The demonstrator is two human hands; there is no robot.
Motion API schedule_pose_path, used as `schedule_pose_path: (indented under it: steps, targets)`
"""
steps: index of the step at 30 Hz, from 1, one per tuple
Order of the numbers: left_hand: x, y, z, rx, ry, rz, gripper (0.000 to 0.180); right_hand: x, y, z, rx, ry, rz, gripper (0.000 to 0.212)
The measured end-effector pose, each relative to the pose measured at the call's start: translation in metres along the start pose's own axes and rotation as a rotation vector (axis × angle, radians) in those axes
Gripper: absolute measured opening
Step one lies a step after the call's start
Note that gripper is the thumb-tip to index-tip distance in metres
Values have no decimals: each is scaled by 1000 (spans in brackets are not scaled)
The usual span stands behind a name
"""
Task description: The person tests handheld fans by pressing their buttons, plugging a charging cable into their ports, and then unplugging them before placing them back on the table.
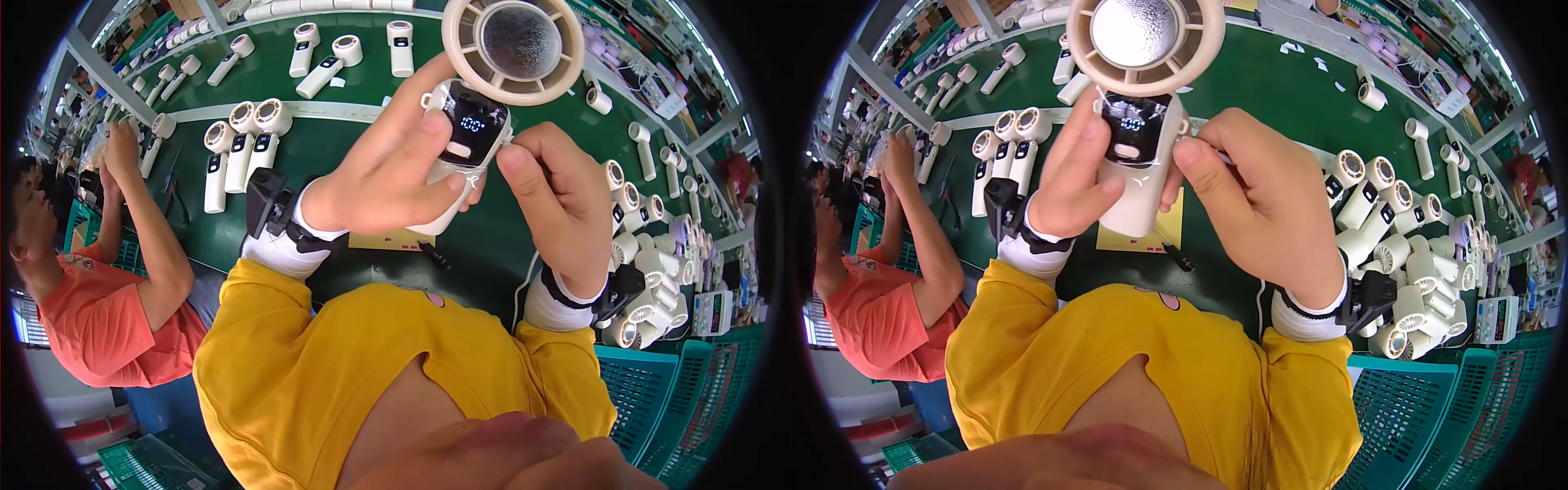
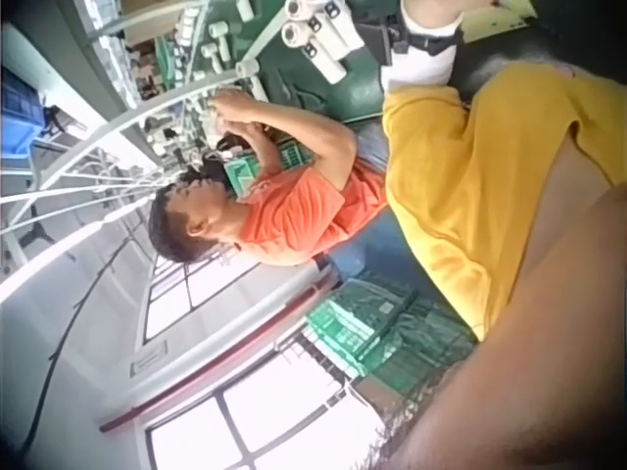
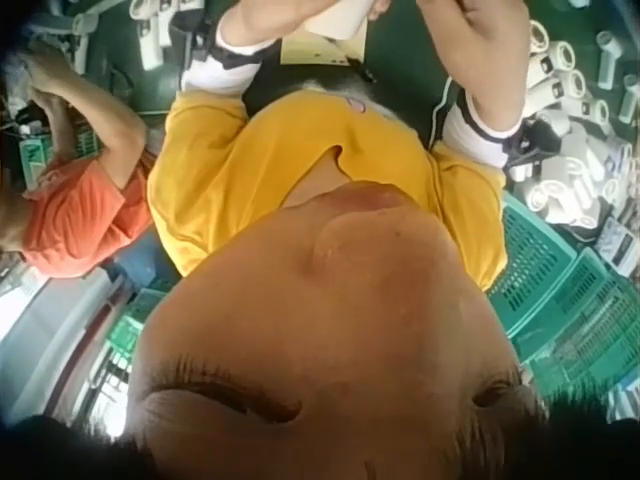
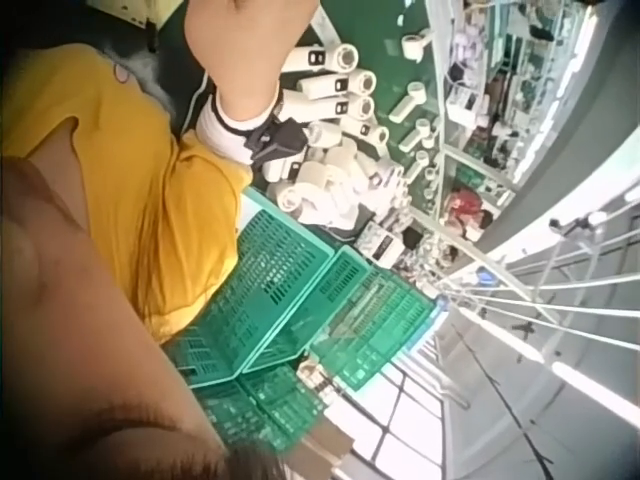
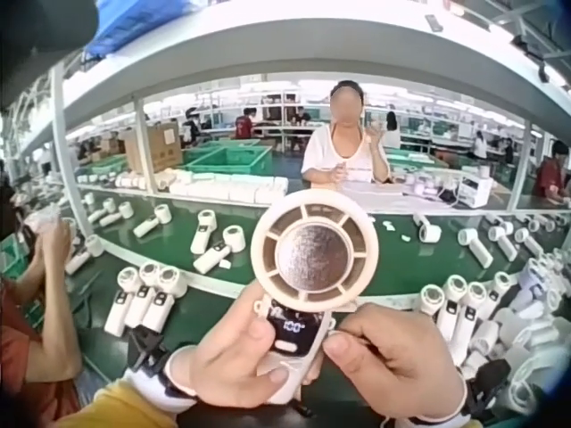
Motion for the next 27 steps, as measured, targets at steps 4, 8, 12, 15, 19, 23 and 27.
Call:
schedule_pose_path:
  steps: [4,8,12,15,19,23,27]
  targets:
    - [-2,10,0,79,-12,108,60,5,-13,6,-24,-37,53,17]
    - [-3,18,-1,100,-31,118,64,1,-10,9,18,-19,88,18]
    - [-1,9,-3,81,-24,76,50,0,-11,9,72,3,18,18]
    - [-5,-1,1,142,-68,16,42,-20,-8,1,88,-135,24,17]
    - [-24,-61,-28,101,-396,-210,39,-41,7,-7,17,-391,176,15]
    - [-16,-84,-49,155,-426,-193,42,-46,-6,-10,-61,-519,207,16]
    - [-11,-103,-49,393,-89,206,49,-51,-1,-15,-80,-585,131,19]
Point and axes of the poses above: each hand's wrist, its own z-axis towards the middle knuckle, its own x-axis out of the palm, y = z × x, the point moved 3 cm from there along z, towards the middle knuckle, and after that the axes turned 4 degrees about x, right-handed, at the moved point
